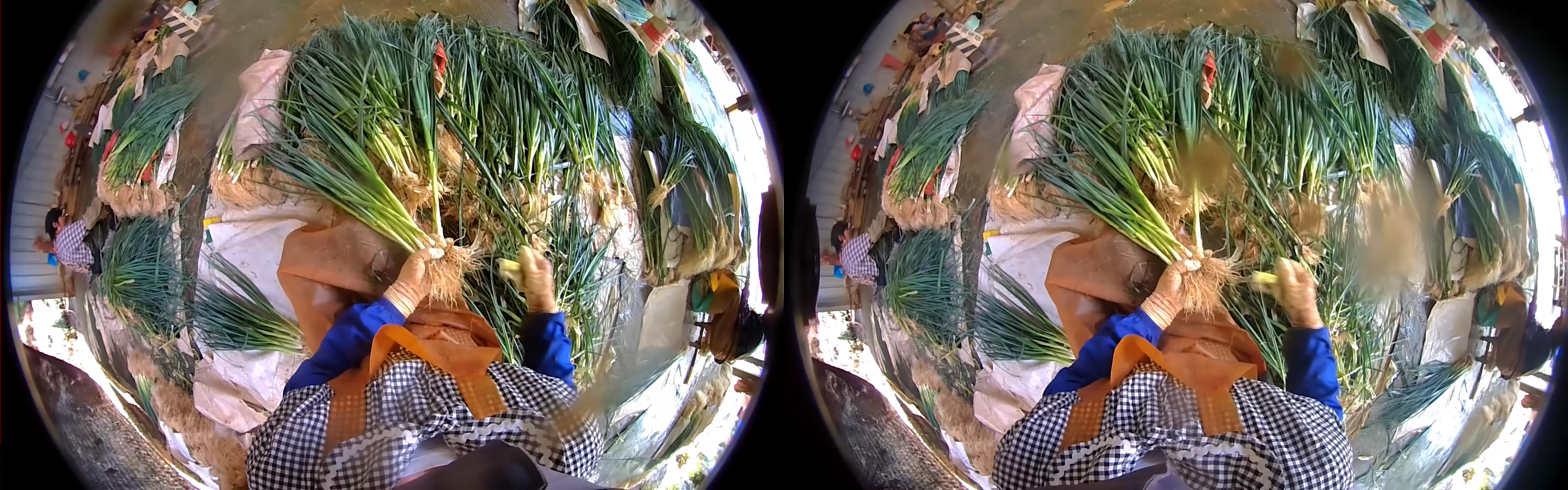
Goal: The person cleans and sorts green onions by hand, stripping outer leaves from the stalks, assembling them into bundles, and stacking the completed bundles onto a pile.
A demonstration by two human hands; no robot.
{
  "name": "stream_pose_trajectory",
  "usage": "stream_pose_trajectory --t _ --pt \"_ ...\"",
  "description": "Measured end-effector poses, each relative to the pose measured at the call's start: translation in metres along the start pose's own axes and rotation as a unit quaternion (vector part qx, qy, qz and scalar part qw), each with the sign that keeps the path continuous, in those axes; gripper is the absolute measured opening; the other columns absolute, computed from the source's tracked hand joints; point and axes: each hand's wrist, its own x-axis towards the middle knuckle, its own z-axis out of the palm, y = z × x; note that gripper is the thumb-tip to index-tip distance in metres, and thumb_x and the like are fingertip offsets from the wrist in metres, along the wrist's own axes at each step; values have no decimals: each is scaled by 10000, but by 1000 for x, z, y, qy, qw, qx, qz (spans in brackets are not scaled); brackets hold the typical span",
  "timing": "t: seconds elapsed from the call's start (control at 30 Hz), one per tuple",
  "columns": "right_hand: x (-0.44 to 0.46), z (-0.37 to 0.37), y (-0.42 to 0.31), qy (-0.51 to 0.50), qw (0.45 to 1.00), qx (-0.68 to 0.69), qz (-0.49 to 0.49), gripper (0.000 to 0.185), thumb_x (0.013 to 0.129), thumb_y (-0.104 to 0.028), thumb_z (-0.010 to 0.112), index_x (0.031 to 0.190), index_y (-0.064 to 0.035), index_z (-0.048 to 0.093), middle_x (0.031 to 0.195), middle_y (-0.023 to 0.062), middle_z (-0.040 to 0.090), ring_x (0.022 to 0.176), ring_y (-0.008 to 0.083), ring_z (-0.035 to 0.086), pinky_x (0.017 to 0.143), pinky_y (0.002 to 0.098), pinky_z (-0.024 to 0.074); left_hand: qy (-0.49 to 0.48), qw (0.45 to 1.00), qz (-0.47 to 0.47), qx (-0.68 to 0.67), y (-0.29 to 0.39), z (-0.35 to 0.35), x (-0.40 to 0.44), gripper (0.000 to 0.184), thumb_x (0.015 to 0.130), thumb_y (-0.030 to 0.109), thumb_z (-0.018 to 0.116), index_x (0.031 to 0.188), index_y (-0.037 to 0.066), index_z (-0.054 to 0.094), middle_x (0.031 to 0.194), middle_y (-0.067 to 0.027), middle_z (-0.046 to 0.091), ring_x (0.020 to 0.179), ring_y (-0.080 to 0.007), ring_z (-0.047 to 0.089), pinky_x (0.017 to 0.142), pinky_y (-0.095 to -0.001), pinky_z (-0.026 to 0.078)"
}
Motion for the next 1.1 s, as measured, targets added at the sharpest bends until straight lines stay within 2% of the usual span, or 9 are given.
stream_pose_trajectory --t 0.07,0.2,0.3,0.5,0.63,0.83,0.97,1.03,1.1 --pt "-24 -49 31 -44 919 255 298 245 891 -269 519 721 -97 557 490 -38 429 363 62 326 368 214 279 -10 1000 -20 -16 6 14 -10 251 733 -41 485 971 -28 563 1146 -162 552 1043 -265 546 936 -390 454" --pt "-31 -51 124 -493 708 -447 235 312 866 -339 524 964 -59 622 858 87 648 752 227 618 674 321 487 -26 999 16 -38 14 35 -22 537 727 -57 497 1254 -13 405 1036 -149 577 987 -239 573 897 -362 478" --pt "46 -25 63 -167 902 -307 252 424 816 -437 569 1072 -102 613 1037 132 622 1000 253 585 839 349 456 -137 989 -14 -57 26 47 -30 618 711 -39 504 1306 -7 340 1040 -139 568 958 -230 579 888 -352 482" --pt "138 13 66 -263 805 -487 214 475 761 -526 581 1089 -184 621 1051 62 634 947 267 607 845 356 466 -107 994 16 -17 20 -4 -9 497 696 -40 510 1190 -15 467 1127 -109 526 1037 -198 530 898 -302 464" --pt "102 -16 43 -141 977 -40 154 424 784 -424 602 1017 -70 610 849 59 627 808 181 589 747 287 460 -83 996 -11 -33 21 13 -19 429 704 -41 512 1132 -12 505 1075 -101 560 969 -200 570 887 -328 477" --pt "67 32 10 -87 873 419 234 119 844 -192 600 861 -75 585 712 -56 517 657 56 455 619 206 359 -86 990 -107 -12 9 44 -31 395 723 -50 495 1116 -20 491 1047 -127 580 979 -255 576 909 -399 468" --pt "70 91 -6 -5 982 95 166 262 828 -310 619 706 -83 578 544 -7 499 496 111 470 462 303 374 -69 992 -100 32 -18 35 -28 284 751 -12 533 1035 -11 525 952 -115 595 877 -222 601 814 -334 508" --pt "62 116 4 42 977 -210 -13 368 813 -441 578 668 -102 574 570 139 549 527 323 539 476 390 414 5 992 -114 56 -30 13 -16 304 745 -20 509 1049 -11 501 937 -142 592 867 -252 598 809 -375 504" --pt "56 116 4 44 947 -297 -110 385 816 -436 576 618 -109 534 544 128 524 511 313 543 472 401 415 21 995 -99 1 -29 17 -19 290 737 -28 502 1026 -7 509 917 -138 587 849 -257 600 801 -380 509"
